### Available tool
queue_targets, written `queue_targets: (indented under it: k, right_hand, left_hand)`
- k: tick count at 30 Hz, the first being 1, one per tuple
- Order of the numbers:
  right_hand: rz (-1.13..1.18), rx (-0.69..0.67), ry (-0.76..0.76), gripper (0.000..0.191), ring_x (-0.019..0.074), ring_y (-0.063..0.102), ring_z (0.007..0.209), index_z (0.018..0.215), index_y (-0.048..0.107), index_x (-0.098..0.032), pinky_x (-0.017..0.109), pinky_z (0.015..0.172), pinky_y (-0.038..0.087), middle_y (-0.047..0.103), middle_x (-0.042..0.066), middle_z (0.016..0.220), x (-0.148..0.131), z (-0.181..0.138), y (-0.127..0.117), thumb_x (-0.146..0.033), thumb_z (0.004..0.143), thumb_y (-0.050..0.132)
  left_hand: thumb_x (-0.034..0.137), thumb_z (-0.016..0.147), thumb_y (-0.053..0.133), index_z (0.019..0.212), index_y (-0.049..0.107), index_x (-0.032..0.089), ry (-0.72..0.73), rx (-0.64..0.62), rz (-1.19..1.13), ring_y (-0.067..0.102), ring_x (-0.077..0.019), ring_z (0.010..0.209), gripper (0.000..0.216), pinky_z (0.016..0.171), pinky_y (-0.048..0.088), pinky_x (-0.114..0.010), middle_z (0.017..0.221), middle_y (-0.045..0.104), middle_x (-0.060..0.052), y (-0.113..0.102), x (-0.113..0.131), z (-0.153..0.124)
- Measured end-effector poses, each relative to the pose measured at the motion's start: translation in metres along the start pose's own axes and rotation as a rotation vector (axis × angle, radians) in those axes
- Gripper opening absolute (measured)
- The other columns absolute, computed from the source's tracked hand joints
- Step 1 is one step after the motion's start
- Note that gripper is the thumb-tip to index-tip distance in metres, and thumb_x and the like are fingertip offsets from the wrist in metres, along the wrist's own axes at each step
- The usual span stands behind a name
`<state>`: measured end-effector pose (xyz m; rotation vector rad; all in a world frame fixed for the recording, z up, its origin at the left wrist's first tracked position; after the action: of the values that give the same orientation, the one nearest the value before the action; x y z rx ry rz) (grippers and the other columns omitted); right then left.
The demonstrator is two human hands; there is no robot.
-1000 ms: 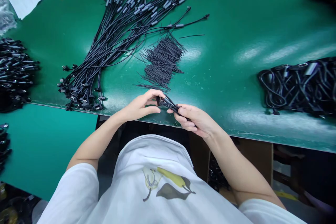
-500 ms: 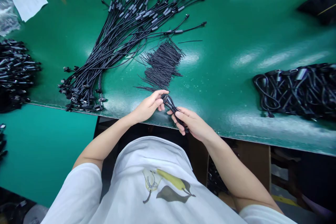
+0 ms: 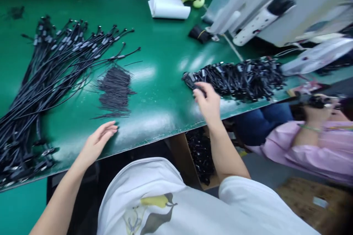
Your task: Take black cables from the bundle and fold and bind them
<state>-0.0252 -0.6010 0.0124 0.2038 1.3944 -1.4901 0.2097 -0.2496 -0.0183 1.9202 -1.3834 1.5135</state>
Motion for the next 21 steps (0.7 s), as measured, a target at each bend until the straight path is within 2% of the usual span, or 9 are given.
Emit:
queue_targets:
  k: [2,3,7,9,11,13,16,19,21]
  right_hand:
    - [-0.262,0.22,-0.015,0.033,0.025,0.059,0.106,0.118,0.064,-0.018,0.041,0.095,0.045,0.064,0.013,0.114,0.026,0.026,-0.034,-0.032,0.093,0.047]
    - [-0.383,0.244,0.012,0.033,0.0281,0.055,0.113,0.116,0.066,-0.016,0.045,0.099,0.042,0.062,0.016,0.119,0.037,0.036,-0.045,-0.03,0.092,0.048]
    - [-0.635,0.12,0.104,0.035,0.0371,0.05,0.119,0.116,0.07,-0.015,0.053,0.098,0.039,0.054,0.022,0.136,0.06,0.051,-0.054,-0.029,0.087,0.056]
    - [-0.63,0.16,0.059,0.04,0.0385,0.051,0.118,0.122,0.069,-0.014,0.054,0.098,0.039,0.053,0.025,0.138,0.054,0.044,-0.049,-0.031,0.088,0.056]
    - [-0.565,0.222,-0.047,0.041,0.0386,0.054,0.118,0.12,0.071,-0.013,0.052,0.098,0.041,0.059,0.027,0.13,0.042,0.033,-0.041,-0.032,0.088,0.055]
    - [-0.443,0.238,-0.202,0.037,0.0373,0.06,0.113,0.113,0.075,-0.018,0.05,0.095,0.045,0.066,0.024,0.116,0.028,0.023,-0.025,-0.037,0.088,0.054]
    - [-0.262,0.132,-0.362,0.035,0.0378,0.064,0.106,0.11,0.076,-0.031,0.054,0.089,0.047,0.07,0.02,0.109,0.003,0.013,0.013,-0.046,0.088,0.053]
    - [-0.147,-0.094,-0.466,0.031,0.0354,0.066,0.105,0.112,0.073,-0.04,0.052,0.086,0.051,0.07,0.016,0.109,-0.032,0.005,0.054,-0.042,0.089,0.053]
    - [-0.108,-0.24,-0.532,0.027,0.0324,0.067,0.103,0.109,0.071,-0.042,0.048,0.087,0.054,0.071,0.012,0.109,-0.058,0.001,0.076,-0.036,0.089,0.054]
  left_hand:
    - [0.061,0.086,0.054,0.13,0.056,0.017,-0.017,0.03,0.027,0.065,-0.0258,0.114,0.062,0.106,0.048,-0.045,0.124,0.067,-0.014,-0.01,-0.007,-0.004]
    - [0.062,0.086,0.054,0.129,0.057,0.017,-0.017,0.042,0.039,0.065,-0.0263,0.113,0.062,0.105,0.049,-0.046,0.124,0.067,-0.014,-0.013,-0.01,-0.007]
    - [0.06,0.087,0.052,0.123,0.06,0.021,0.049,0.163,0.216,0.066,-0.0276,0.112,0.054,0.104,0.049,-0.048,0.121,0.069,-0.011,-0.035,-0.013,-0.016]
    - [0.054,0.09,0.051,0.121,0.061,0.023,0.115,0.298,0.395,0.065,-0.0277,0.111,0.045,0.104,0.048,-0.048,0.121,0.069,-0.01,-0.054,-0.011,-0.021]
    - [0.047,0.093,0.048,0.123,0.061,0.023,0.162,0.459,0.589,0.064,-0.0282,0.113,0.04,0.103,0.047,-0.047,0.122,0.068,-0.011,-0.078,-0.006,-0.026]
    - [0.04,0.095,0.046,0.126,0.06,0.02,0.171,0.602,0.788,0.059,-0.0301,0.12,0.039,0.106,0.044,-0.047,0.126,0.065,-0.014,-0.104,-0.001,-0.03]
    - [0.033,0.096,0.045,0.133,0.055,0.013,0.025,0.764,1.014,0.054,-0.0331,0.123,0.043,0.105,0.042,-0.046,0.134,0.059,-0.019,-0.139,0.001,-0.027]
    - [0.031,0.095,0.049,0.136,0.052,0.01,-0.147,0.739,1.144,0.055,-0.0344,0.116,0.046,0.098,0.043,-0.047,0.13,0.058,-0.022,-0.16,-0.003,-0.014]
    - [0.028,0.095,0.049,0.132,0.054,0.01,-0.196,0.705,1.181,0.054,-0.0343,0.112,0.041,0.094,0.043,-0.046,0.123,0.06,-0.022,-0.167,-0.004,-0.004]
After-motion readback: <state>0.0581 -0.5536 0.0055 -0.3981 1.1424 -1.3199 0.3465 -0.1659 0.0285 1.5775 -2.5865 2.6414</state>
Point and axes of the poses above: each hand's wrist, its own z-axis towards the middle knuckle, its own y-axis out of the palm, x = y × z, the point moved 3 cm from there along z, towards the middle knuckle
